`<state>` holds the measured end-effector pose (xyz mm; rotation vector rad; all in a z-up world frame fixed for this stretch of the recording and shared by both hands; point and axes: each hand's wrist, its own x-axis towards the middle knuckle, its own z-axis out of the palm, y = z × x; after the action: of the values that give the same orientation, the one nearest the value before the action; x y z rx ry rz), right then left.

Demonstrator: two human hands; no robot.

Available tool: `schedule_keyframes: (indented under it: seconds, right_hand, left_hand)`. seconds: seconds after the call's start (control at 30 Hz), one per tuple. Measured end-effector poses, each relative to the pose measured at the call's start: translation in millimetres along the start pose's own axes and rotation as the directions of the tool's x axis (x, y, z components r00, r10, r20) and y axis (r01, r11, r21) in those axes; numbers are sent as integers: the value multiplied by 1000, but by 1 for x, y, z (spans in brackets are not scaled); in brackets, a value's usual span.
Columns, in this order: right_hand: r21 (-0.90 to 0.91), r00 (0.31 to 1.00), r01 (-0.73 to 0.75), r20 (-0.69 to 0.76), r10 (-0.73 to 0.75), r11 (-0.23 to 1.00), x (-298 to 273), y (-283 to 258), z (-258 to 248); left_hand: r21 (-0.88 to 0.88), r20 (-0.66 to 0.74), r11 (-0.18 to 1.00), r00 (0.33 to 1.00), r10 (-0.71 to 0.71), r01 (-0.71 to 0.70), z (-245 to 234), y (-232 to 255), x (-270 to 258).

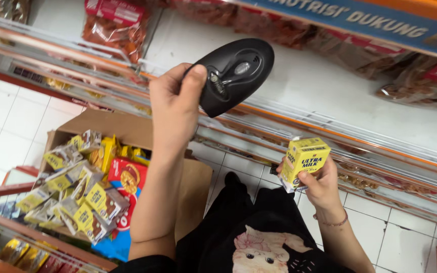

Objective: The person cleans a supermarket shelf by spraying a cleaning solution from a green bottle and wiping the surface with a cloth. They then use a barcode scanner to scan a milk carton and place it back on the shelf.

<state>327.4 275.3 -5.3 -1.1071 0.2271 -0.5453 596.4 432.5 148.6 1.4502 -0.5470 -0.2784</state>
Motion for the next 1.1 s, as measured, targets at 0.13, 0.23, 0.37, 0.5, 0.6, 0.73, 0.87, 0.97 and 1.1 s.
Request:
schedule_keyframes:
  seconds: [0.13, 0.23, 0.37, 0.5, 0.6, 0.73, 0.87, 0.97, 1.1]
  right_hand:
    - [77, 997, 5, 78, -11, 997, 9, 8, 2]
    - [221, 975, 84, 183, -126, 972, 22, 15, 5]
    - [400, 921, 26, 347, -178, 916, 44, 17, 23]
    - [150, 802, -342, 561, 205, 928, 59, 18, 59]
    - [272, 628, -502, 768, 130, 821, 61, 21, 84]
    - [240, 510, -578, 852, 116, 780, 61, 32, 103]
    - [227, 534, -513, 839, 101, 828, 71, 38, 106]
    - [262, 573, -392, 819, 12, 882, 84, 41, 115]
    - [412, 674, -570, 730, 116, 711, 83, 37, 126]
  left_hand:
    - [-112, 129, 993, 990, 49, -34, -48, 22, -28]
    - [-206, 167, 978, 986, -5, 40, -83, 37, -53]
    - [-214, 386, 949, 913, -134, 230, -114, 36, -82]
    - [-75, 450, 903, 823, -347, 422, -118, -3, -94]
    - [-75, 421, 883, 817, -394, 464, -118, -35, -99]
    - [-340, 203, 780, 851, -485, 525, -120, -60, -97]
    - [-448, 259, 767, 888, -381, 460, -124, -49, -102]
    - [-656, 165, 652, 915, -367, 380, -109, -26, -111]
    - [-781, 83, 621, 997, 9, 59, -72, -1, -128]
